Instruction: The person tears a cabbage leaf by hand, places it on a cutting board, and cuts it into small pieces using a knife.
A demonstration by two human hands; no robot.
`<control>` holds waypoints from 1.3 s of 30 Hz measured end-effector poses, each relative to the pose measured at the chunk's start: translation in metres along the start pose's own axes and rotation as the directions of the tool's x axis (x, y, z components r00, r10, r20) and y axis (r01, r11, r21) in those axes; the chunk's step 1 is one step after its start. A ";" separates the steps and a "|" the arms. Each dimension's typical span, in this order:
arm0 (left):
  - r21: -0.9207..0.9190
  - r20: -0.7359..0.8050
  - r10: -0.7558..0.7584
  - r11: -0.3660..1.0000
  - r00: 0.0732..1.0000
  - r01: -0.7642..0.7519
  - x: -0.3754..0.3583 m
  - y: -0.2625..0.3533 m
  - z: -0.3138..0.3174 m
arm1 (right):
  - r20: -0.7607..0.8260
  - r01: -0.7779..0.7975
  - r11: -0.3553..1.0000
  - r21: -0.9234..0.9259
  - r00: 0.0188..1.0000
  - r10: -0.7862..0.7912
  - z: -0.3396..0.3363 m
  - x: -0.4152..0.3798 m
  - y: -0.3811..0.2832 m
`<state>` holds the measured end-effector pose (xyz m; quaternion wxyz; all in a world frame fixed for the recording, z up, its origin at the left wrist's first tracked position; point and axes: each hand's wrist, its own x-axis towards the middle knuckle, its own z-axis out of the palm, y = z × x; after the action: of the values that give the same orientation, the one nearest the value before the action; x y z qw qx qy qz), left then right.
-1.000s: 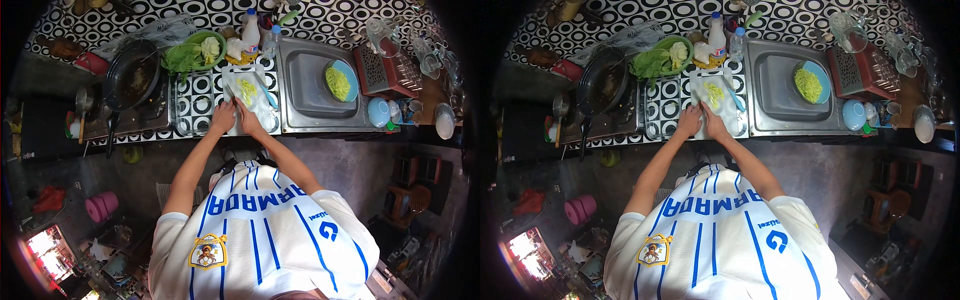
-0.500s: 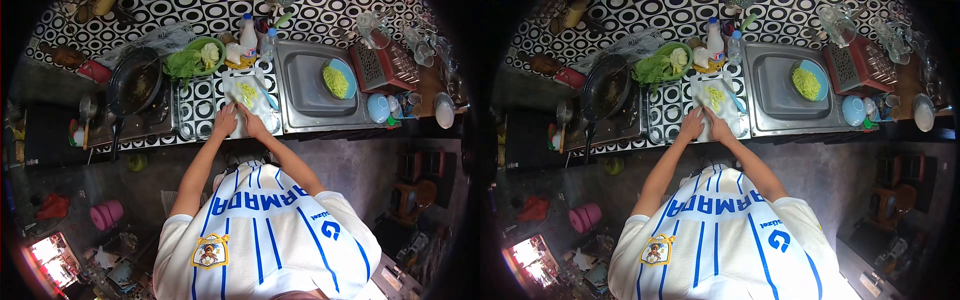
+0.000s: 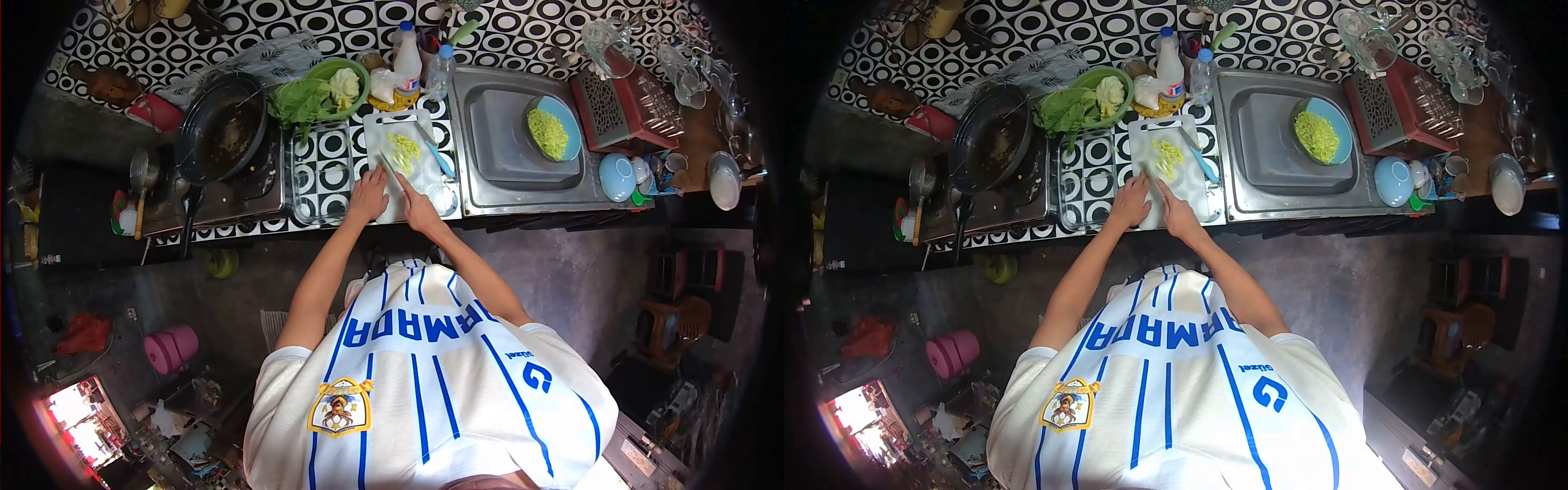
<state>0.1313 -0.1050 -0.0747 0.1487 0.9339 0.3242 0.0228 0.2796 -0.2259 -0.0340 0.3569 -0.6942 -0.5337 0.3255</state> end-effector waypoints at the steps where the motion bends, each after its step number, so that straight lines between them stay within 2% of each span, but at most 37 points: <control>1: 0.000 -0.001 0.001 1.000 1.000 -0.001 0.001 0.000 0.001 | -0.001 0.003 1.000 0.011 1.000 -0.003 0.004 0.000 0.003; 3: 0.000 0.000 -0.003 1.000 1.000 0.003 0.001 0.001 -0.002 | 0.002 0.010 0.999 0.036 1.000 -0.010 0.011 -0.002 0.003; 6: -0.021 0.037 -0.010 1.000 0.999 0.011 0.000 0.004 -0.007 | 0.055 -0.062 0.997 0.054 0.997 0.060 0.008 -0.003 -0.001; 9: -0.001 -0.029 -0.014 1.000 0.999 0.014 0.000 0.003 0.000 | 0.007 0.022 0.998 0.060 1.000 -0.022 0.015 -0.002 0.004; 12: -0.015 -0.041 -0.010 1.000 0.999 0.010 -0.001 0.003 0.000 | -0.012 0.028 0.998 0.054 1.000 -0.028 0.020 -0.004 0.002; 18: -0.028 -0.052 -0.026 0.999 0.998 0.025 -0.002 0.004 -0.002 | 0.035 -0.071 0.995 0.068 0.997 0.069 0.020 -0.002 -0.003; 21: -0.016 -0.047 -0.021 1.000 0.999 0.021 -0.001 0.002 0.002 | -0.067 0.075 0.991 0.114 0.995 -0.068 0.029 0.009 0.009; 27: -0.025 0.059 -0.017 1.000 0.998 0.018 0.002 0.004 -0.011 | -0.089 0.126 0.980 0.151 0.990 -0.114 0.030 0.050 0.017; 30: -0.016 0.036 -0.029 0.999 0.999 0.030 0.001 0.006 -0.011 | 0.029 -0.097 0.993 0.072 0.995 0.095 0.022 0.020 0.005; 33: -0.024 0.043 -0.024 0.999 0.999 0.025 0.000 0.005 -0.009 | 0.000 -0.024 0.996 0.081 1.000 0.025 0.020 -0.005 0.006; 37: 0.008 -0.014 -0.022 1.000 1.000 0.022 -0.001 0.004 -0.002 | -0.038 0.000 0.997 0.072 0.999 0.003 0.030 0.014 0.004; 39: 0.029 0.033 -0.050 0.998 0.998 0.049 0.001 0.005 -0.001 | -0.010 -0.044 0.999 0.007 0.999 0.044 0.037 0.032 -0.001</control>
<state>0.1349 -0.1078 -0.0725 0.1413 0.9279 0.3450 -0.0013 0.2554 -0.1890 -0.0548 0.3546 -0.7062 -0.5154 0.3316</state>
